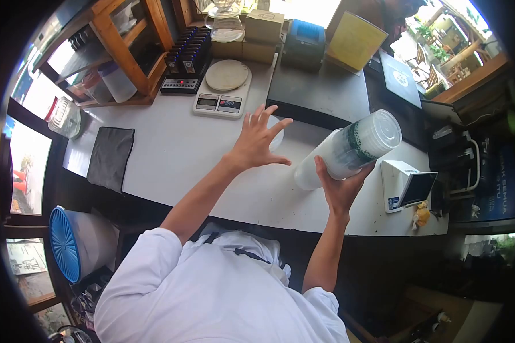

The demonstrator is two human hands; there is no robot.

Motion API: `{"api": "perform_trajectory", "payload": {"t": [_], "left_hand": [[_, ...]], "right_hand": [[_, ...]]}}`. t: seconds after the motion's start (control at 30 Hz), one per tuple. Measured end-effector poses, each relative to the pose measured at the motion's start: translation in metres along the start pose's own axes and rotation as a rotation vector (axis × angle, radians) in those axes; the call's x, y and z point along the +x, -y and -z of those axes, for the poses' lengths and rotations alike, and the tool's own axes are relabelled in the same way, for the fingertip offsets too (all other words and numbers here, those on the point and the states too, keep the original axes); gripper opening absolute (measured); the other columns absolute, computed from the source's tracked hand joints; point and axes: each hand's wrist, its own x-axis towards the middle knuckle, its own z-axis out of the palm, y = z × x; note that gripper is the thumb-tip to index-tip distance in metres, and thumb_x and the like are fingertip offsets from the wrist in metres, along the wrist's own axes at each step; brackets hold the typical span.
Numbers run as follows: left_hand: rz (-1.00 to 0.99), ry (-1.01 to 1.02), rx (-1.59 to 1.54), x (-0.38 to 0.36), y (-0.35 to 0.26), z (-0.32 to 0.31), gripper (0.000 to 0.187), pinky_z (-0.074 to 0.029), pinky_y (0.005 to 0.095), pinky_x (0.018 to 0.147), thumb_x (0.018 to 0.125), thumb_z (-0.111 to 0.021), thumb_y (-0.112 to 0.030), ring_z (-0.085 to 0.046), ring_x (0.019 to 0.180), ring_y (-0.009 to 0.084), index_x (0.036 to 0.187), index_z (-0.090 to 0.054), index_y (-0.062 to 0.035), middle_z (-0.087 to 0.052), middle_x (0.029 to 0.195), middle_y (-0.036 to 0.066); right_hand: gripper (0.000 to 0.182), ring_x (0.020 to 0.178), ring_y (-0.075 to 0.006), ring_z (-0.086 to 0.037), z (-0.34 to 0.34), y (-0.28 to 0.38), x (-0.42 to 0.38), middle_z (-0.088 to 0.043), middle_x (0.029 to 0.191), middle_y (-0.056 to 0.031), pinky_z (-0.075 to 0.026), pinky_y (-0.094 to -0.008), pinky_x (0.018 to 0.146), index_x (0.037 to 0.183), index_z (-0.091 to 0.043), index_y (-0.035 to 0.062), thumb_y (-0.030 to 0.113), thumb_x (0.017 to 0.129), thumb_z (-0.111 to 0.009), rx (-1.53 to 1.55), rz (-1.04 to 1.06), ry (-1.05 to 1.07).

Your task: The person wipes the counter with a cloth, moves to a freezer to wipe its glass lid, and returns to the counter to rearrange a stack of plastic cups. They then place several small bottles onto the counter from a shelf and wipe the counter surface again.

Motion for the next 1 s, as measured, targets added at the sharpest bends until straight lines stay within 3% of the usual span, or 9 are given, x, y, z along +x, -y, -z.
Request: {"api": "perform_trajectory", "payload": {"t": [0.07,0.37,0.5,0.6,0.7,0.77,0.93,0.97,1.0], "left_hand": [[0.066,0.180,0.142,0.008,0.013,-0.012,0.083,-0.029,0.0674,0.109,0.068,-0.085,-0.058,-0.033,0.141,0.0382,0.137,-0.056,-0.0227,-0.041,0.147,0.018],[-0.012,0.098,0.159,-0.022,0.061,0.013,0.071,-0.033,0.0580,0.111,0.073,-0.085,-0.045,-0.039,0.137,0.0348,0.135,-0.058,-0.0248,-0.047,0.144,0.012],[-0.068,-0.053,0.003,-0.017,0.074,0.000,0.087,-0.033,0.0610,0.111,0.065,-0.088,-0.054,-0.037,0.139,0.0350,0.140,-0.056,-0.0228,-0.042,0.147,0.015],[-0.021,0.033,0.151,-0.007,0.064,0.000,0.093,-0.032,0.0618,0.109,0.061,-0.088,-0.058,-0.034,0.141,0.0358,0.140,-0.056,-0.0214,-0.038,0.148,0.017],[-0.049,0.019,0.117,0.003,0.067,-0.005,0.108,-0.021,0.0647,0.117,0.053,-0.087,-0.068,-0.025,0.140,0.0408,0.142,-0.054,-0.0164,-0.037,0.142,0.018],[-0.046,-0.045,0.164,-0.003,0.064,0.005,0.115,-0.014,0.0764,0.111,0.053,-0.080,-0.081,-0.022,0.142,0.0430,0.146,-0.049,-0.0215,-0.035,0.145,0.018],[0.053,-0.399,0.088,-0.061,0.089,0.062,0.087,-0.006,0.0786,0.111,0.078,-0.070,-0.072,-0.013,0.149,0.0469,0.146,-0.049,-0.0222,-0.028,0.154,0.021],[0.183,-0.415,0.123,-0.085,0.108,0.081,0.076,-0.006,0.0786,0.111,0.087,-0.067,-0.064,-0.013,0.148,0.0488,0.146,-0.048,-0.0207,-0.026,0.155,0.024],[0.347,-0.446,0.211,-0.110,0.135,0.098,0.078,-0.007,0.0789,0.110,0.086,-0.068,-0.064,-0.014,0.148,0.0496,0.147,-0.047,-0.0184,-0.026,0.156,0.025]], "right_hand": [[0.119,0.132,-0.0340,-0.046,-0.005,0.003,-0.002,-0.039,0.142,-0.0202,-0.041,-0.0491,0.113,0.154,-0.013,0.0031,0.026,0.068,-0.092,0.023,0.000,-0.019],[0.113,0.134,-0.0312,-0.044,-0.052,0.009,0.000,-0.038,0.143,-0.0187,-0.042,-0.0467,0.112,0.153,-0.017,0.0033,0.023,0.070,-0.091,0.093,0.074,-0.075],[0.117,0.133,-0.0330,-0.046,-0.084,0.009,0.018,-0.042,0.143,-0.0205,-0.041,-0.0469,0.111,0.154,-0.017,0.0020,0.032,0.070,-0.092,0.085,0.114,-0.017],[0.120,0.135,-0.0347,-0.044,-0.101,0.001,0.034,-0.039,0.146,-0.0220,-0.041,-0.0479,0.111,0.155,-0.015,0.0017,0.035,0.070,-0.093,0.077,0.149,-0.002],[0.120,0.137,-0.0363,-0.042,-0.109,-0.001,0.044,-0.036,0.149,-0.0236,-0.040,-0.0494,0.112,0.156,-0.012,0.0024,0.035,0.072,-0.092,0.049,0.188,0.032],[0.123,0.138,-0.0374,-0.041,-0.109,0.005,0.043,-0.034,0.150,-0.0248,-0.039,-0.0506,0.113,0.156,-0.006,0.0038,0.034,0.074,-0.092,0.030,0.219,0.038],[0.120,0.138,-0.0372,-0.042,-0.092,0.009,0.005,-0.035,0.148,-0.0260,-0.036,-0.0545,0.115,0.154,0.006,0.0075,0.028,0.081,-0.087,-0.208,0.295,-0.189],[0.110,0.135,-0.0349,-0.044,-0.085,0.006,-0.008,-0.038,0.145,-0.0243,-0.038,-0.0525,0.115,0.154,0.000,0.0071,0.025,0.084,-0.084,-0.168,0.293,-0.222],[0.101,0.133,-0.0325,-0.047,-0.080,0.004,-0.026,-0.041,0.143,-0.0226,-0.039,-0.0506,0.114,0.154,-0.006,0.0067,0.022,0.087,-0.080,-0.133,0.288,-0.263]]}}
